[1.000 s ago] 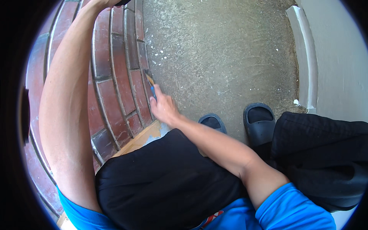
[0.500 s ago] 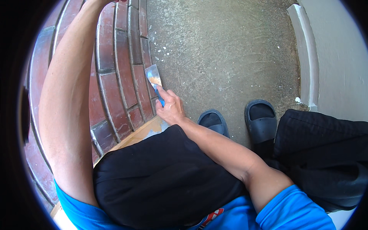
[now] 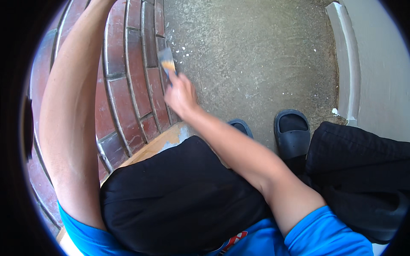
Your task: The person scrapes old paint and debris from between bricks on a wall using a putty knife.
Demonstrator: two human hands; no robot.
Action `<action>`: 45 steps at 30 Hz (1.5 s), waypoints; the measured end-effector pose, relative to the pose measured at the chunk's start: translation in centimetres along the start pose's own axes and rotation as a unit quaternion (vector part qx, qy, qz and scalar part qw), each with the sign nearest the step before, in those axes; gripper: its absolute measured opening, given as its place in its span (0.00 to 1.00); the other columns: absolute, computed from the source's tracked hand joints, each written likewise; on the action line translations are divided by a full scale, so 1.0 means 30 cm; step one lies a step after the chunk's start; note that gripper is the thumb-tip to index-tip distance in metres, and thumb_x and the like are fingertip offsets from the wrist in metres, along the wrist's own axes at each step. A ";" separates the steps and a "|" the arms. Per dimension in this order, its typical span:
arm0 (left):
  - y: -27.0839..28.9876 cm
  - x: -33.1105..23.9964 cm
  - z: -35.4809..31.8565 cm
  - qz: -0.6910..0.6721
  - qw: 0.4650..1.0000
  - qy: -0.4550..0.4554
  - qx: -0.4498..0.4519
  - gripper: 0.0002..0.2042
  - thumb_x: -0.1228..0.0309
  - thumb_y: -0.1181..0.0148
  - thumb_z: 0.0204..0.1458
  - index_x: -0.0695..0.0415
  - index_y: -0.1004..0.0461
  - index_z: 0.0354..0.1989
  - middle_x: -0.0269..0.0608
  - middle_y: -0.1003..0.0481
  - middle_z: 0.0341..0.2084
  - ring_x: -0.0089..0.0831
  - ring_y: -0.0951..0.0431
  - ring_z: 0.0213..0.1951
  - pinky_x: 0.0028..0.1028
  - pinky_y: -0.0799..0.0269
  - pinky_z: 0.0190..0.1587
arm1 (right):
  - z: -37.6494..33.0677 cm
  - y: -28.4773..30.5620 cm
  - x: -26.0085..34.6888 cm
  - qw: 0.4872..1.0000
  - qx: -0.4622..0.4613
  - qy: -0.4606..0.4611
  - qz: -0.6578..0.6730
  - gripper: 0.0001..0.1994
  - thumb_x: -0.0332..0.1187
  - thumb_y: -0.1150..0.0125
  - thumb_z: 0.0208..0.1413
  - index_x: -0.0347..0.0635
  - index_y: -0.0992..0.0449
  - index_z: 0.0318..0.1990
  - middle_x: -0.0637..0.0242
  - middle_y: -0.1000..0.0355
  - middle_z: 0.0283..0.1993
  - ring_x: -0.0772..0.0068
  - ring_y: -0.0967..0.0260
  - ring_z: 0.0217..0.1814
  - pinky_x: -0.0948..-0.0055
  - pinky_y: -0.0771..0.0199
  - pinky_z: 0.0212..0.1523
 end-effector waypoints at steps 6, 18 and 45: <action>-0.037 0.102 -0.005 0.045 0.999 -0.002 -0.019 0.12 0.68 0.42 0.43 0.60 0.22 0.34 0.44 0.22 0.21 0.32 0.22 0.24 0.32 0.26 0.31 | -0.130 -0.028 0.010 0.997 0.070 -0.032 0.007 0.26 0.25 0.45 0.49 0.40 0.33 0.60 0.48 0.33 0.37 0.41 0.29 0.38 0.52 0.27 0.42; -0.035 0.051 0.002 0.015 1.000 0.019 0.002 0.08 0.70 0.43 0.45 0.60 0.23 0.32 0.39 0.24 0.18 0.28 0.24 0.21 0.30 0.28 0.27 | -0.203 -0.029 0.004 0.993 0.101 -0.052 -0.024 0.28 0.26 0.46 0.51 0.42 0.37 0.63 0.45 0.34 0.41 0.36 0.29 0.38 0.48 0.26 0.40; -0.046 0.153 -0.012 0.074 0.997 -0.015 -0.030 0.13 0.67 0.42 0.43 0.61 0.24 0.34 0.48 0.22 0.23 0.38 0.21 0.29 0.35 0.26 0.36 | -0.069 -0.045 0.021 0.983 0.179 -0.030 -0.041 0.30 0.28 0.51 0.51 0.43 0.41 0.66 0.36 0.34 0.43 0.34 0.30 0.42 0.49 0.27 0.47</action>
Point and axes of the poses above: each hand's wrist, its own z-axis towards the middle knuckle, its own y-axis out of the back of the hand, x = y × z, the point moved 4 cm from there along z, towards the middle knuckle
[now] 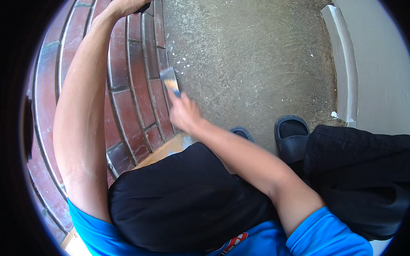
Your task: The person scrapes old paint and debris from between bricks on a wall using a putty knife.
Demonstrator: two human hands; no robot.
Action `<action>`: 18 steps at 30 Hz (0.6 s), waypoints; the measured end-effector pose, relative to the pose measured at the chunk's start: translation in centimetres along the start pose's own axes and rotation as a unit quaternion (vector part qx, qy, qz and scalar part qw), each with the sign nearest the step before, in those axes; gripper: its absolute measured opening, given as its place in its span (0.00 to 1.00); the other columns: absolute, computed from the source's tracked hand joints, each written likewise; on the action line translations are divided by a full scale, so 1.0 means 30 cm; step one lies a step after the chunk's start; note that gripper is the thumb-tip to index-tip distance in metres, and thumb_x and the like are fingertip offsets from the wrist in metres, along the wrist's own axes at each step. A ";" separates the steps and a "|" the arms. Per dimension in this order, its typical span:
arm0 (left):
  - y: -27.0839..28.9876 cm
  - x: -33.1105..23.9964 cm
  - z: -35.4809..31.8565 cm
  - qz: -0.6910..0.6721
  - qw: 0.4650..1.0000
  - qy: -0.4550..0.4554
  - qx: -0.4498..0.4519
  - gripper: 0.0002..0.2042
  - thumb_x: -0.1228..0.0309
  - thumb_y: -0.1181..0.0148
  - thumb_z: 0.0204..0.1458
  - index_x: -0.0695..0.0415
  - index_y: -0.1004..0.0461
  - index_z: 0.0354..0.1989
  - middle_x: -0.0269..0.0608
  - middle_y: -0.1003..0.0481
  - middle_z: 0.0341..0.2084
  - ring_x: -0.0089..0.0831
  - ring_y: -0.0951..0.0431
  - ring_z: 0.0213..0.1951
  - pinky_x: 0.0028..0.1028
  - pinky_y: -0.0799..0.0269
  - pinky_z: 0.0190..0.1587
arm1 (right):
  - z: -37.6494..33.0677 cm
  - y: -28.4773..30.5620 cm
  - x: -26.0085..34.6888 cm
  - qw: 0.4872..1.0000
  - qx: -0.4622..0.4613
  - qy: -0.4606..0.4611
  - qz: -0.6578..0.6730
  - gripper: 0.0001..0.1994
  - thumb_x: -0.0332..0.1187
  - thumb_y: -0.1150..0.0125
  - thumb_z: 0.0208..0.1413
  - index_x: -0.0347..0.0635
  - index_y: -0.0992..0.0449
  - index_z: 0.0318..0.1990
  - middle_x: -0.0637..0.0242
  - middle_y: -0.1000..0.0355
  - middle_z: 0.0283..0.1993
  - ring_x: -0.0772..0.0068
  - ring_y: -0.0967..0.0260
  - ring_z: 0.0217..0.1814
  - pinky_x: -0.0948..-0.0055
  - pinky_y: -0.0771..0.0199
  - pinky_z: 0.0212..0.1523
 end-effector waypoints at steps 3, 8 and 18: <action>-0.003 -0.004 0.018 -0.039 0.998 0.049 0.019 0.13 0.67 0.42 0.42 0.61 0.23 0.34 0.49 0.22 0.24 0.39 0.20 0.29 0.36 0.26 0.37 | -0.161 -0.079 -0.051 1.000 0.001 -0.012 0.014 0.35 0.26 0.49 0.49 0.48 0.44 0.68 0.40 0.34 0.44 0.35 0.29 0.41 0.47 0.27 0.46; 0.005 -0.037 0.043 -0.040 0.999 0.024 -0.006 0.13 0.67 0.42 0.42 0.61 0.22 0.35 0.49 0.21 0.24 0.39 0.20 0.29 0.35 0.25 0.37 | -0.006 0.004 -0.023 0.999 -0.032 -0.011 0.033 0.35 0.23 0.48 0.45 0.44 0.40 0.66 0.41 0.32 0.42 0.39 0.30 0.45 0.53 0.27 0.49; -0.023 0.004 0.014 -0.040 0.999 0.003 -0.001 0.12 0.68 0.43 0.40 0.63 0.24 0.33 0.51 0.22 0.23 0.39 0.20 0.29 0.36 0.26 0.37 | 0.018 0.059 0.071 0.996 0.018 -0.028 -0.080 0.34 0.25 0.49 0.46 0.42 0.41 0.66 0.32 0.34 0.47 0.29 0.29 0.43 0.44 0.26 0.47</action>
Point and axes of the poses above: each hand's wrist, its own z-axis towards the middle knuckle, its own y-axis out of the back of the hand, x = y × z, the point moved 4 cm from there along z, towards the middle knuckle
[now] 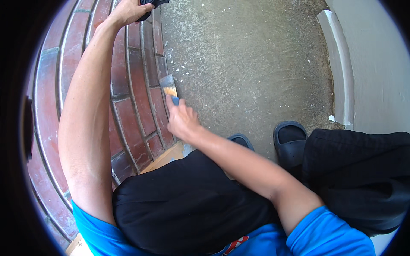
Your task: The person scrapes old paint and debris from between bricks on a wall using a putty knife.
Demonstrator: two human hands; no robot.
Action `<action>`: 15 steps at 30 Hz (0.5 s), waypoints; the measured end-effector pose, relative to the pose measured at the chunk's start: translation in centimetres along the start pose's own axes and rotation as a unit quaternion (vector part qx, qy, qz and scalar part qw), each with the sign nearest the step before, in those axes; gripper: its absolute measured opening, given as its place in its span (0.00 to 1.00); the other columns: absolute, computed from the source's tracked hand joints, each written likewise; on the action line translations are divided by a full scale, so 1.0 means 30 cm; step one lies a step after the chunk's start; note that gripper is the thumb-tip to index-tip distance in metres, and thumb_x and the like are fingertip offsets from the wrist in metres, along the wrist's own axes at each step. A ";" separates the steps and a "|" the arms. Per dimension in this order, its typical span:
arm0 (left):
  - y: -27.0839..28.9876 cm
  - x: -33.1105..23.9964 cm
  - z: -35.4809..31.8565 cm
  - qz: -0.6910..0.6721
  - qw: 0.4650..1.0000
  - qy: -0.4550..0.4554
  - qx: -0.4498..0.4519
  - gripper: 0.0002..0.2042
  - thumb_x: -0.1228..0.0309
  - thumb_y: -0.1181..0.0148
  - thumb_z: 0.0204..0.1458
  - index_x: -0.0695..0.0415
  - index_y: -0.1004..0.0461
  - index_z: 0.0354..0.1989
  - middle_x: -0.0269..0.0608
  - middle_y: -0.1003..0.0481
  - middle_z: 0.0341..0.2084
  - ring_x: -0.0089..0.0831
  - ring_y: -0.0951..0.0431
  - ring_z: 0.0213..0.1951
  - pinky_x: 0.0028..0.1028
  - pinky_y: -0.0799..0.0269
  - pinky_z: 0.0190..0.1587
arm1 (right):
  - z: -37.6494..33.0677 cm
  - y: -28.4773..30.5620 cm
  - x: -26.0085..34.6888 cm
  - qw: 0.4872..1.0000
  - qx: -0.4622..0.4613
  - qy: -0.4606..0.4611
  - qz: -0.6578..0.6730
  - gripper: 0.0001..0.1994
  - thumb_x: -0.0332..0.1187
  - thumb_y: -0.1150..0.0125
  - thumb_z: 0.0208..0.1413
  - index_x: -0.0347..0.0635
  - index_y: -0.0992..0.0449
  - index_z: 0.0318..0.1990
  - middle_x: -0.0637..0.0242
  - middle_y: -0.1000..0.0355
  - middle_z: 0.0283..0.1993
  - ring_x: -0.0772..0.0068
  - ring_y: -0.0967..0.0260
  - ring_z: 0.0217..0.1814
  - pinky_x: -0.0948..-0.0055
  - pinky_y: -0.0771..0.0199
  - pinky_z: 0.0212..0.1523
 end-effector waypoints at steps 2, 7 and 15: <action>0.010 -0.002 0.005 0.014 1.000 0.020 -0.002 0.12 0.68 0.43 0.40 0.63 0.24 0.32 0.51 0.22 0.23 0.40 0.20 0.29 0.36 0.26 0.37 | -0.006 0.000 0.016 0.999 0.014 0.001 -0.035 0.32 0.25 0.48 0.47 0.39 0.41 0.65 0.31 0.35 0.49 0.31 0.27 0.41 0.46 0.23 0.43; 0.030 -0.044 0.060 0.030 0.999 -0.017 -0.035 0.14 0.68 0.42 0.41 0.62 0.23 0.35 0.53 0.21 0.26 0.43 0.20 0.32 0.37 0.25 0.39 | 0.206 0.118 0.050 0.993 -0.031 0.014 -0.111 0.24 0.24 0.51 0.53 0.31 0.37 0.60 0.35 0.33 0.46 0.37 0.25 0.39 0.52 0.21 0.37; 0.008 0.003 0.021 -0.018 1.000 -0.007 0.002 0.13 0.68 0.43 0.42 0.62 0.23 0.36 0.49 0.22 0.23 0.37 0.20 0.28 0.35 0.25 0.35 | 0.105 0.081 0.109 0.987 0.013 0.033 -0.155 0.19 0.26 0.55 0.57 0.23 0.34 0.54 0.36 0.31 0.43 0.41 0.24 0.39 0.56 0.19 0.36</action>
Point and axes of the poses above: each hand's wrist, its own z-axis towards the middle knuckle, its own y-axis out of the back of the hand, x = y × z, the point moved 4 cm from there along z, towards the middle knuckle
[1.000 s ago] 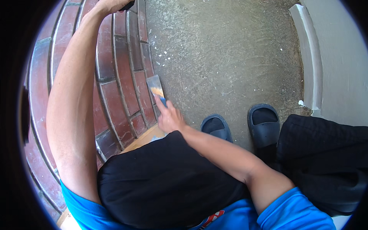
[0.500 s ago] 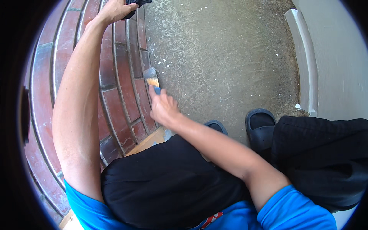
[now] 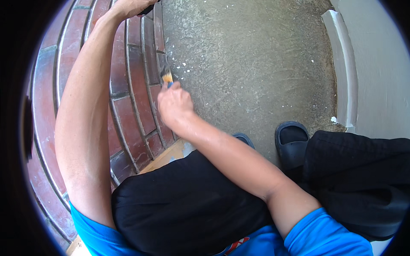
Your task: The person scrapes old paint and debris from between bricks on a wall using a putty knife.
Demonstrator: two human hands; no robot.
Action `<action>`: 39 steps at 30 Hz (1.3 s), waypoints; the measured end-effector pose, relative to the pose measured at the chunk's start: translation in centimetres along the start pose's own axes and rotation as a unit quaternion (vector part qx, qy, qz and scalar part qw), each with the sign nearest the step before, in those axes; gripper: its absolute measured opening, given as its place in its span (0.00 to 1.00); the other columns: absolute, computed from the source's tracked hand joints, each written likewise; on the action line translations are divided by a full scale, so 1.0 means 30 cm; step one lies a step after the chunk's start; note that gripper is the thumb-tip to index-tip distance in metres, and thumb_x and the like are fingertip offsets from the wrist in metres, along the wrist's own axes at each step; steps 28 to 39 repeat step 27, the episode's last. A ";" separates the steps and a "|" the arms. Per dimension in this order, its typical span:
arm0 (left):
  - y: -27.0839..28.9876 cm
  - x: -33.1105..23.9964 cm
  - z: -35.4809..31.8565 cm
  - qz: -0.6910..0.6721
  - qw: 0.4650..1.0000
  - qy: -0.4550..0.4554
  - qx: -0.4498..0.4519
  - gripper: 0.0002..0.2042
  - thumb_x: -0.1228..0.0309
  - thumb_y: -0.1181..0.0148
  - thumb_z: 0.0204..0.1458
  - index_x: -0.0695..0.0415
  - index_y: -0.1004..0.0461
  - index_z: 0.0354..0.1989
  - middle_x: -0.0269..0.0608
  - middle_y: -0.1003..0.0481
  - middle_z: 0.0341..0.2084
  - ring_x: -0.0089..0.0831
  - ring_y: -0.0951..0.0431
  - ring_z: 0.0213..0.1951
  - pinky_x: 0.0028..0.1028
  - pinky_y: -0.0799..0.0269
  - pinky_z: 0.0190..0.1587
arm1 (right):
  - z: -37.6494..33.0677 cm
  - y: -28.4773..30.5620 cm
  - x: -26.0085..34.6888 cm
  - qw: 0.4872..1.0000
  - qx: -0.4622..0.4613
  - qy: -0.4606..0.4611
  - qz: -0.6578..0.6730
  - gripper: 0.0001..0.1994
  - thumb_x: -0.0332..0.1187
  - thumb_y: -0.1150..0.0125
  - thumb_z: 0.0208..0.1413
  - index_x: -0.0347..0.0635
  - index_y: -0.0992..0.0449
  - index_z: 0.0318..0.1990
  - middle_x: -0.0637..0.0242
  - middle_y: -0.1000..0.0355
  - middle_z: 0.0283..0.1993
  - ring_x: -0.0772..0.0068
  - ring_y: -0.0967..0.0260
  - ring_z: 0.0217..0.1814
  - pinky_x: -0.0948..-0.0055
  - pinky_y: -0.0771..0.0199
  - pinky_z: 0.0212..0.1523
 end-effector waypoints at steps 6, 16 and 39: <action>0.002 -0.012 0.001 0.027 1.000 0.015 -0.007 0.13 0.68 0.42 0.42 0.62 0.23 0.34 0.50 0.22 0.23 0.40 0.20 0.28 0.36 0.26 0.35 | 0.206 0.072 -0.034 1.000 -0.016 0.003 0.000 0.18 0.27 0.54 0.57 0.24 0.34 0.53 0.34 0.31 0.41 0.39 0.25 0.40 0.51 0.21 0.37; 0.015 -0.091 0.024 -0.013 0.996 0.066 0.050 0.13 0.70 0.45 0.42 0.61 0.21 0.35 0.47 0.22 0.20 0.36 0.21 0.24 0.34 0.24 0.31 | -0.069 0.083 -0.121 0.990 0.033 -0.088 0.103 0.31 0.24 0.47 0.42 0.41 0.33 0.61 0.43 0.27 0.48 0.40 0.28 0.51 0.50 0.29 0.54; 0.046 -0.211 0.072 -0.005 1.000 0.008 0.009 0.18 0.71 0.42 0.44 0.61 0.23 0.46 0.52 0.21 0.28 0.37 0.19 0.29 0.35 0.23 0.32 | 0.176 0.646 -0.150 0.887 0.252 -0.043 -0.384 0.16 0.35 0.34 0.45 0.46 0.18 0.44 0.58 0.23 0.50 0.62 0.25 0.54 0.59 0.23 0.49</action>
Point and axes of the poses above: each hand's wrist, its own z-axis towards the middle knuckle, its own y-axis out of the back of the hand, x = y × z, the point moved 4 cm from there along z, towards the middle knuckle
